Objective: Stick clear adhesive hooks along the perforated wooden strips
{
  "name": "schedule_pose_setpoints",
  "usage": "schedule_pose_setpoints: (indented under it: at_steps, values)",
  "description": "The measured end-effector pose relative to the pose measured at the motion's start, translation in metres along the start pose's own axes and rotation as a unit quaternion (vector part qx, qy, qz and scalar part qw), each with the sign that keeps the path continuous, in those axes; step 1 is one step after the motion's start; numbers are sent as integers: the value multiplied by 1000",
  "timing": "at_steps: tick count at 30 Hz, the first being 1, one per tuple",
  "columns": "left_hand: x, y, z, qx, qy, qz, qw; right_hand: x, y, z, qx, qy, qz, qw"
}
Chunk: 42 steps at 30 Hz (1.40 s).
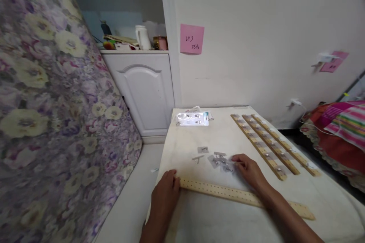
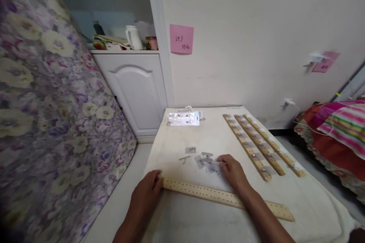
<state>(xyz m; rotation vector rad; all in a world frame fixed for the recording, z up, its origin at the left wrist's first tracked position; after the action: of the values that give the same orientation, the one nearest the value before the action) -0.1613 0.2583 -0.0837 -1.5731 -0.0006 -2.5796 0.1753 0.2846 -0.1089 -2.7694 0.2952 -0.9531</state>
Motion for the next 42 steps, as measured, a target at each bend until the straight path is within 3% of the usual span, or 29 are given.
schedule_pose_setpoints:
  at_steps: [4, 10, 15, 18, 22, 28, 36, 42]
  values:
    - [2, 1, 3, -9, 0, 3, 1000, 3, 3, -13, 17, 38, 13, 999]
    - [4, 2, -2, 4, 5, -3, 1000, -29, -7, -55, 73, 141, -16, 987]
    - [4, 6, -8, 6, 9, -6, 1000, -35, -16, -59, 52, 180, 17, 982]
    - [1, 8, -7, -18, 25, -1, 1000, -31, -20, -49, 34, 150, 26, 988]
    - [-9, 9, 0, -73, 37, 5, 997, -26, -19, -19, -15, 45, 16, 999]
    - [-26, 13, 18, -141, 37, -51, 988, -30, -7, 11, -94, -88, -18, 992]
    - [-25, 2, 25, -140, 29, -54, 988, -12, 10, 21, -105, -118, -17, 987]
    - [-30, -19, 34, -146, 15, -40, 988, -23, 31, 37, -197, -206, -74, 956]
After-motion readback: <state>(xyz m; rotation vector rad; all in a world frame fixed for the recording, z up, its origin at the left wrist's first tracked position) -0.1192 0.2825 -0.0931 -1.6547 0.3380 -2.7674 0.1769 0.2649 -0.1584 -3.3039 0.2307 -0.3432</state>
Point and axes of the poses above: each hand's wrist, its own y-axis away from the middle knuckle, its own x-axis out of the back of the hand, z = x × y, the point moved 10 cm from there along -y, towards the middle knuckle, and after that the axes turned 5 degrees about z, right-handed, at the moved point
